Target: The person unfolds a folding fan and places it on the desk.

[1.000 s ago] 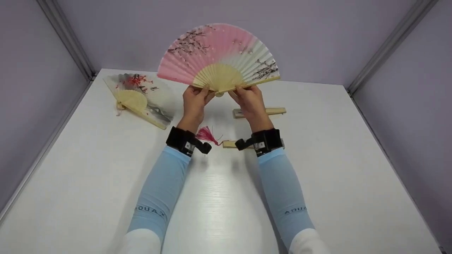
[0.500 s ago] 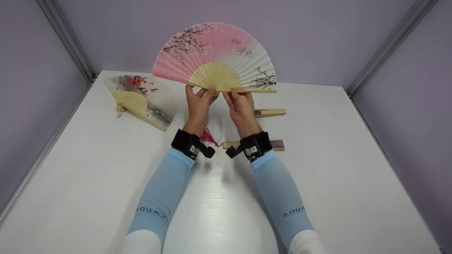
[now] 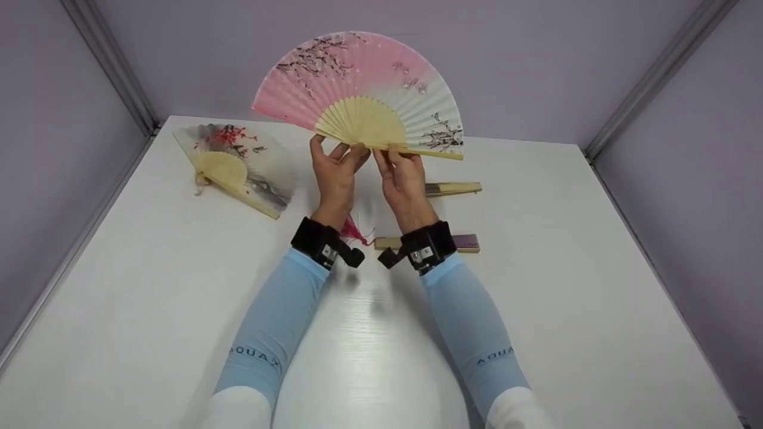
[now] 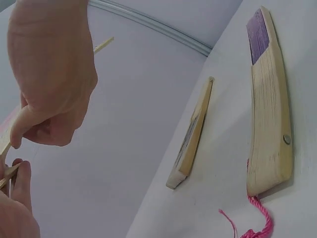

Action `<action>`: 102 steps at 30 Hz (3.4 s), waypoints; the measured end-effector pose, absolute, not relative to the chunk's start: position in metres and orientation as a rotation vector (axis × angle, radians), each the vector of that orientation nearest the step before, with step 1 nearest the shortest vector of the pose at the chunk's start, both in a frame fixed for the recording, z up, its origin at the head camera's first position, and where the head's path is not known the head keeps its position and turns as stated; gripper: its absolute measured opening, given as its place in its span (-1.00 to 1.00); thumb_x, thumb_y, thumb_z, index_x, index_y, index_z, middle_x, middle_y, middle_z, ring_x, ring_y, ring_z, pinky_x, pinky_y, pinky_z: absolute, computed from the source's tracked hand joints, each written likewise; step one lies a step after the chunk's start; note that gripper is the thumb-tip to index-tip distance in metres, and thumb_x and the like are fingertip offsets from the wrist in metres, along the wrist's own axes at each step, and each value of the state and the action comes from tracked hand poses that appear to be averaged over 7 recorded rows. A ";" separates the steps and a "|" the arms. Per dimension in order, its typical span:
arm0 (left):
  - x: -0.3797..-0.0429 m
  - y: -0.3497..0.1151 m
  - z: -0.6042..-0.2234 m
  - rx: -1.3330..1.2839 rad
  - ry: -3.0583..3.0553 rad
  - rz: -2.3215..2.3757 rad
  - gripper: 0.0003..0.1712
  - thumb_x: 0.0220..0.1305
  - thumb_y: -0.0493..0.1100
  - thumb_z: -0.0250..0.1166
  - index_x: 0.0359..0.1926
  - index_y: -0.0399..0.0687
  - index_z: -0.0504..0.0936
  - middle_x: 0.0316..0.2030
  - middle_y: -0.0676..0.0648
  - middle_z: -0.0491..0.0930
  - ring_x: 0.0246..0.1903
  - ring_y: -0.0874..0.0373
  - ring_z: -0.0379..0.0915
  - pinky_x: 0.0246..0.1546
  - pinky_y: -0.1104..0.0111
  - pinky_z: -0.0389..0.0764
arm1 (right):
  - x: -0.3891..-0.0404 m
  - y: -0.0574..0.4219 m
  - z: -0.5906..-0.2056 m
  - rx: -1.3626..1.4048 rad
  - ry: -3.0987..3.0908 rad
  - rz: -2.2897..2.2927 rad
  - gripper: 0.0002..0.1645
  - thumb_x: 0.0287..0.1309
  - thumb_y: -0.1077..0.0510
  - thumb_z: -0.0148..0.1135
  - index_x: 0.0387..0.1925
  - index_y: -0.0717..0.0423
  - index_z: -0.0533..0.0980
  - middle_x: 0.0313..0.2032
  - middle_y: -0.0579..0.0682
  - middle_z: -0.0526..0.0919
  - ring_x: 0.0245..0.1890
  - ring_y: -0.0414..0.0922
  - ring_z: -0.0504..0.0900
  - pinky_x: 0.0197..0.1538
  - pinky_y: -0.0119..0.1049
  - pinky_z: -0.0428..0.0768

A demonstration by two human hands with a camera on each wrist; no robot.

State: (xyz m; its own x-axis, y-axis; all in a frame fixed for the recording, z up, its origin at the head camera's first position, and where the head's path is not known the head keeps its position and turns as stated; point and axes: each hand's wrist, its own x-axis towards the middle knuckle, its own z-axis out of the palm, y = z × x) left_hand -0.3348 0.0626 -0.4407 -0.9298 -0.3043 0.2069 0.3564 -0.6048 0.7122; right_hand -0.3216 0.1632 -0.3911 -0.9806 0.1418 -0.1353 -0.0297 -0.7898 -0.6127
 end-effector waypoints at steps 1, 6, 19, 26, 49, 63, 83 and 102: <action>-0.335 0.062 -0.440 -0.089 -1.147 -2.514 -0.19 0.37 -0.45 0.43 0.48 -0.11 0.21 0.19 -0.49 0.71 -0.11 0.09 0.85 0.17 0.02 0.83 | -0.321 0.164 -0.391 -0.260 -1.011 2.869 -0.39 0.60 0.45 -0.02 0.58 0.37 0.27 0.56 0.35 0.37 0.62 0.18 0.37 0.61 -0.09 0.45; -0.338 0.043 -0.434 -0.107 -1.174 -2.500 -0.22 0.36 -0.43 0.45 0.45 -0.11 0.25 -0.09 -0.22 0.87 -0.21 0.12 0.85 0.11 0.08 0.86 | -0.322 0.170 -0.387 -0.244 -1.271 2.736 -0.46 0.58 0.40 0.11 0.49 0.39 0.35 0.14 0.21 0.66 0.23 0.03 0.70 0.55 -0.10 0.55; -0.341 -0.056 -0.417 0.038 -1.102 -2.631 -0.41 0.38 -0.27 0.47 0.37 -0.03 0.55 -0.28 -0.10 0.86 -0.23 0.12 0.82 0.05 0.29 0.86 | -0.319 0.201 -0.384 -0.011 -1.911 2.304 -0.82 0.48 0.41 0.26 -0.10 0.20 0.41 -0.22 0.06 0.53 -0.16 -0.10 0.74 0.20 -0.14 0.83; -0.346 -0.065 -0.417 0.322 -1.116 -2.704 -0.46 0.40 -0.20 0.47 0.37 -0.09 0.69 -0.18 -0.01 0.87 -0.24 0.17 0.81 -0.08 0.42 0.85 | -0.310 0.206 -0.391 0.001 -2.806 1.794 -0.58 0.34 0.13 0.54 -0.25 0.10 0.37 -0.28 0.08 0.80 -0.21 0.05 0.88 -0.02 -0.18 0.89; -0.373 -0.061 -0.452 0.583 -2.169 -2.275 -0.40 0.46 -0.15 0.46 0.40 -0.31 0.57 -0.14 -0.05 0.70 -0.21 0.14 0.77 0.23 0.20 0.81 | -0.305 0.176 -0.410 0.466 -3.360 0.711 -0.46 0.59 0.00 0.20 0.41 0.20 0.51 0.41 0.18 0.61 0.35 0.10 0.64 0.45 0.03 0.64; -0.373 -0.050 -0.464 0.411 -2.546 -1.871 -0.42 0.53 -0.09 0.39 0.45 -0.13 0.53 -0.03 -0.21 0.72 -0.47 0.26 0.69 -0.38 0.45 0.80 | -0.297 0.165 -0.411 0.710 -3.639 0.334 -0.01 0.45 0.27 0.25 0.75 -0.18 0.08 0.76 -0.03 0.12 0.74 0.03 0.16 0.78 0.04 0.20; -0.381 -0.052 -0.440 0.055 -3.135 -1.321 -0.60 0.70 -0.07 0.16 -0.25 -0.30 0.63 -0.61 0.02 0.57 -0.73 0.31 0.53 -0.55 0.47 0.70 | -0.299 0.165 -0.419 0.776 -3.573 0.290 0.05 0.34 0.31 0.42 0.73 -0.11 0.17 0.71 0.01 0.25 0.72 0.03 0.22 0.75 0.02 0.27; -0.359 -0.034 -0.447 -0.043 -3.246 -0.664 -0.40 0.78 0.01 -0.10 0.22 -0.41 0.68 0.32 -0.49 0.61 0.38 -0.45 0.42 0.49 -0.22 0.46 | -0.296 0.156 -0.417 0.868 -3.707 0.137 -0.23 0.74 -0.10 -0.21 0.78 -0.22 -0.12 0.81 0.05 -0.27 0.82 0.07 -0.29 0.82 0.12 0.00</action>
